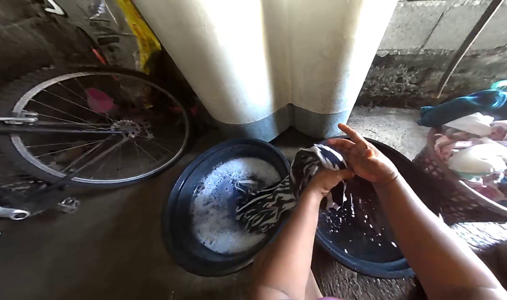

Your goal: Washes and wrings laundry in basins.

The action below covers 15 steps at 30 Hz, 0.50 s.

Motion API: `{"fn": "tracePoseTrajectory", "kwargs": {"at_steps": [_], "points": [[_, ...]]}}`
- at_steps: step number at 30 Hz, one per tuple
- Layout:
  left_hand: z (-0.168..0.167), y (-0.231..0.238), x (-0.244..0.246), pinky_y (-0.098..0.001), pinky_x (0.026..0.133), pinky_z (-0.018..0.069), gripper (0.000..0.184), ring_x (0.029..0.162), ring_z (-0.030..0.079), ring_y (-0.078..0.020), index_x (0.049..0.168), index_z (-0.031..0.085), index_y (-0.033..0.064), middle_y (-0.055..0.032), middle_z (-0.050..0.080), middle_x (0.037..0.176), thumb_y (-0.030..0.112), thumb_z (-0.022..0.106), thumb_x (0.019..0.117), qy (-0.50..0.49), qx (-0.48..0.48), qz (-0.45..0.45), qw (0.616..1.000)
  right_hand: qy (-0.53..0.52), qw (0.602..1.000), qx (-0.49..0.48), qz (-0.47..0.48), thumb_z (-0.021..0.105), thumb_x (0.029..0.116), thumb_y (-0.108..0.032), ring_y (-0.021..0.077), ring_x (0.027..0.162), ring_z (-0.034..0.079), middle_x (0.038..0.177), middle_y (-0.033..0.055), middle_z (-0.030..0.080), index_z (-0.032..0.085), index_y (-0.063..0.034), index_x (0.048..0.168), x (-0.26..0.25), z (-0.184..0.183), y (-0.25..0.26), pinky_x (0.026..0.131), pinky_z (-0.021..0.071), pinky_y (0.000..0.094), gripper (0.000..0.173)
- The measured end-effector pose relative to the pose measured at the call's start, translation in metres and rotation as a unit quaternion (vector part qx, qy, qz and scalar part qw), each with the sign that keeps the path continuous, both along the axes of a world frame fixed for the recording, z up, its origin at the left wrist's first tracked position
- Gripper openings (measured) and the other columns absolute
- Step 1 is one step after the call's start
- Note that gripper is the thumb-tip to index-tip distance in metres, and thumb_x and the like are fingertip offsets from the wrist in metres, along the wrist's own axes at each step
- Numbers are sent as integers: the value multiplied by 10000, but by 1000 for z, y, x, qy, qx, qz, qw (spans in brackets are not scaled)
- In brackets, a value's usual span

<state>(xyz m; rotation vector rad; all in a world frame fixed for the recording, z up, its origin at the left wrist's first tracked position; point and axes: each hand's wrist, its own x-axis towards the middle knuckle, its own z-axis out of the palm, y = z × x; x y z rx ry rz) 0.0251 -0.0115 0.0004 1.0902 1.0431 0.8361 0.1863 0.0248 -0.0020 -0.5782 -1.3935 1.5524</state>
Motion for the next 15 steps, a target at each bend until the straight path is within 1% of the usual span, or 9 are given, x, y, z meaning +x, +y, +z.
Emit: {"fn": "tracePoseTrajectory", "kwargs": {"at_steps": [2,4,5,6,7,9,12,14,15], "points": [[-5,2,1,-302,923,544,312,976,652,-98,1150,645,-49,-92,699,1038,70,753,882,-8,7,21,1000,-63,997,0,-51,850,583,-746,127,1037,689,1286,26,688,296,-176,1595,0,-14,4,850,586,316,1287],[-9,6,1,-302,915,549,248,943,655,-104,1117,645,-50,-88,696,991,47,716,900,-59,37,43,997,-100,994,-16,-43,865,596,-725,113,1068,673,1248,26,686,389,-91,1536,2,-33,0,925,577,328,1230],[-10,9,1,-303,871,557,175,875,657,-106,1058,653,-34,-73,688,913,26,684,896,-83,56,56,993,-98,994,-34,-24,880,603,-693,96,1084,663,1229,9,685,426,-63,1489,1,-43,-6,953,567,319,1179],[-12,14,2,-294,805,561,108,781,646,-98,987,658,2,-36,669,814,22,651,880,-111,76,65,989,-92,994,-51,-7,912,589,-637,72,1069,664,1185,-19,694,451,-60,1434,-3,-50,-14,947,566,304,1122],[-14,18,3,-283,759,551,97,717,620,-87,957,665,31,-4,645,760,33,624,869,-138,96,68,983,-93,994,-64,-1,942,565,-589,59,1034,674,1136,-36,708,487,-66,1374,-7,-57,-21,922,575,294,1066],[-19,22,4,-288,717,536,106,668,588,-90,955,671,49,15,606,711,79,611,872,-184,95,90,974,-118,991,-56,-5,990,533,-446,54,1074,668,1177,-18,689,425,-47,1401,-16,-63,-29,957,571,276,1109],[-22,21,10,-275,701,543,114,642,591,-79,992,627,74,44,570,671,77,524,943,-272,47,135,952,-241,969,-17,-58,1005,492,-242,45,1207,594,1346,67,604,304,7,1521,-19,-66,-30,1057,492,227,1270],[-18,22,9,-310,752,553,156,653,603,-97,994,593,98,44,562,658,72,441,966,-324,30,155,933,-315,945,-9,-90,1001,507,-183,85,1252,576,1390,123,594,323,19,1535,-19,-73,-33,1097,455,252,1248],[-17,23,9,-321,772,556,167,654,603,-104,992,574,112,43,552,657,80,412,970,-346,27,155,925,-320,941,-19,-106,997,524,-172,112,1267,575,1400,142,590,331,22,1537,-20,-80,-36,1107,453,275,1227]]}}
